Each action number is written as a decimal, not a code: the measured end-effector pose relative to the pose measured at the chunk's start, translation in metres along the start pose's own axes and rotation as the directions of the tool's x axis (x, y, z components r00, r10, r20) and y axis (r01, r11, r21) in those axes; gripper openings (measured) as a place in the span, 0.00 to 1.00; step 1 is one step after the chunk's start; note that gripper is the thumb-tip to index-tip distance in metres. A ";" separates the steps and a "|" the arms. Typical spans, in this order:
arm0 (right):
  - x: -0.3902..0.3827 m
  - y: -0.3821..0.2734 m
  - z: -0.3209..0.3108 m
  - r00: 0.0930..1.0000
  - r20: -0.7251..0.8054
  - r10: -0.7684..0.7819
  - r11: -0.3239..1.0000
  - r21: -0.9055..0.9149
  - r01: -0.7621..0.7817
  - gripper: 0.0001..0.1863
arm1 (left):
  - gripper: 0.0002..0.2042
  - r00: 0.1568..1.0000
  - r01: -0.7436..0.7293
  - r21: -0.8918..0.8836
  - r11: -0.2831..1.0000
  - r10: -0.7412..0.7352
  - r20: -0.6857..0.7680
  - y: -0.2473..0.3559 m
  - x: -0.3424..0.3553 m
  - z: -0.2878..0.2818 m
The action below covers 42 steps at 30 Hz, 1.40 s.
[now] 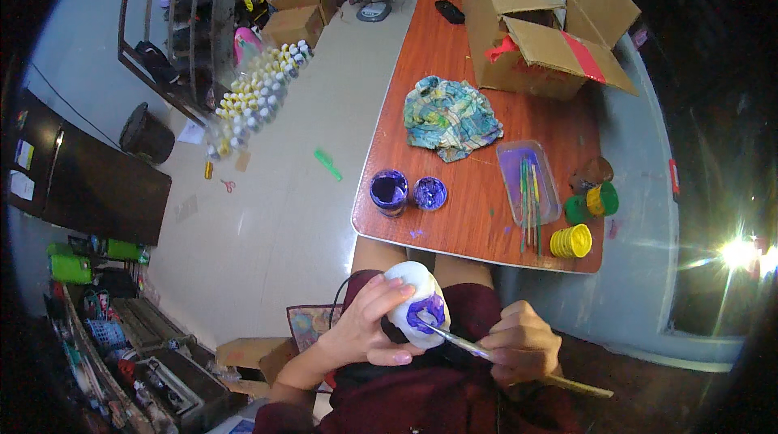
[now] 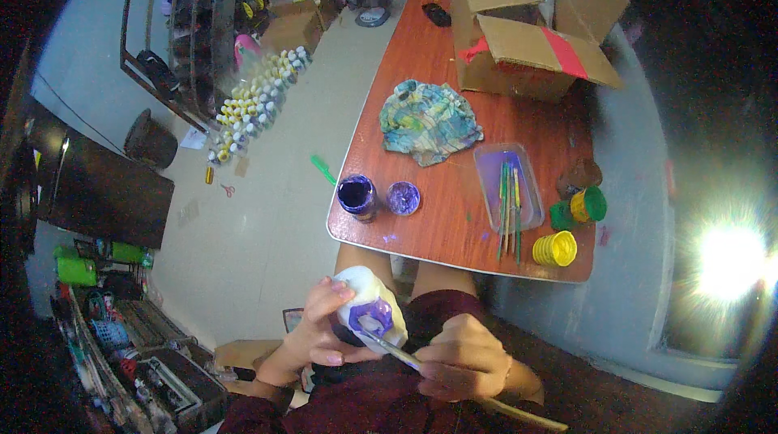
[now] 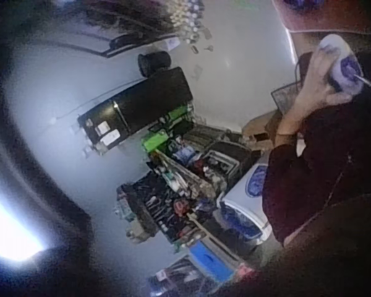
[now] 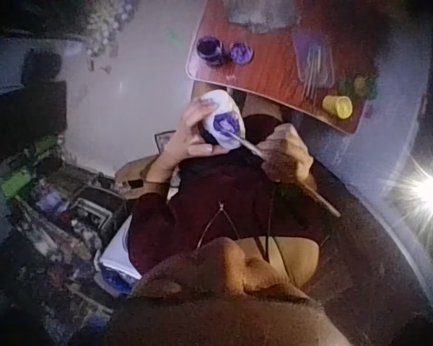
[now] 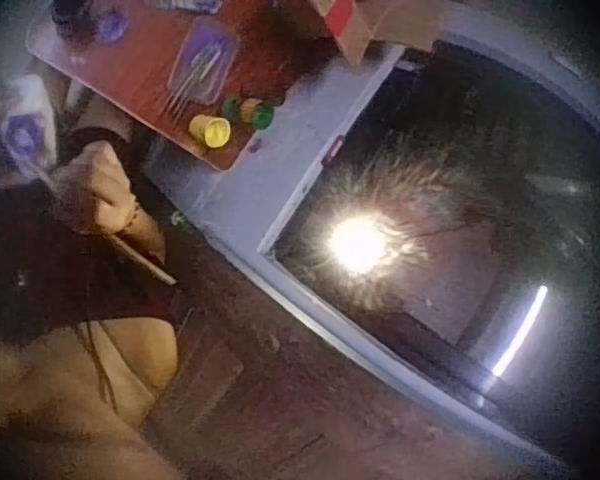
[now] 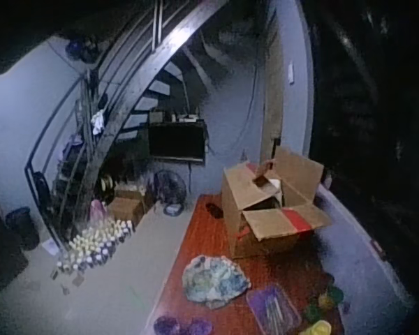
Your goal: The person paints a small white decorative object with purple paint using a brush. They repeatedly dip the brush into a purple paint container and apply paint to the object's surface while holding it in their lap.
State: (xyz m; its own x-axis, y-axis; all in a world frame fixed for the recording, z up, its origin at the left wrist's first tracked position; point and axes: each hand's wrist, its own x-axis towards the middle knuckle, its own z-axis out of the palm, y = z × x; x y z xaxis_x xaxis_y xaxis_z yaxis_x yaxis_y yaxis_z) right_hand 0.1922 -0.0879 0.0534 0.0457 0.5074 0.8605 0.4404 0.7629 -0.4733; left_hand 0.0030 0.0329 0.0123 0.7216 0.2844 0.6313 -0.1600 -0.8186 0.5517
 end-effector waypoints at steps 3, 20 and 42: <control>0.004 -0.007 0.000 0.989 0.129 0.069 0.996 -0.068 -0.061 0.14 | 0.50 0.999 0.032 -0.011 0.999 -0.032 -0.004 0.000 0.001 0.002; 0.024 -0.012 0.002 0.984 0.148 0.098 0.983 -0.168 -0.073 0.13 | 0.38 0.977 -0.153 0.104 0.983 0.166 -0.131 -0.020 -0.005 0.011; 0.039 -0.038 -0.001 0.992 0.111 -0.051 0.983 -0.170 0.070 0.10 | 0.35 0.922 -0.328 0.358 0.874 0.378 -0.078 -0.003 0.007 -0.001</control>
State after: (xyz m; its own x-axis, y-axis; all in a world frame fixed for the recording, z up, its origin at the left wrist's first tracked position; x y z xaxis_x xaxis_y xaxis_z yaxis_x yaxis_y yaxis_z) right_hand 0.1781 -0.0972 0.1048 -0.0767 0.5090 0.8574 0.5881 0.7175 -0.3733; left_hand 0.0084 0.0378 0.0158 0.5526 -0.0087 0.8334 -0.1357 -0.9875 0.0797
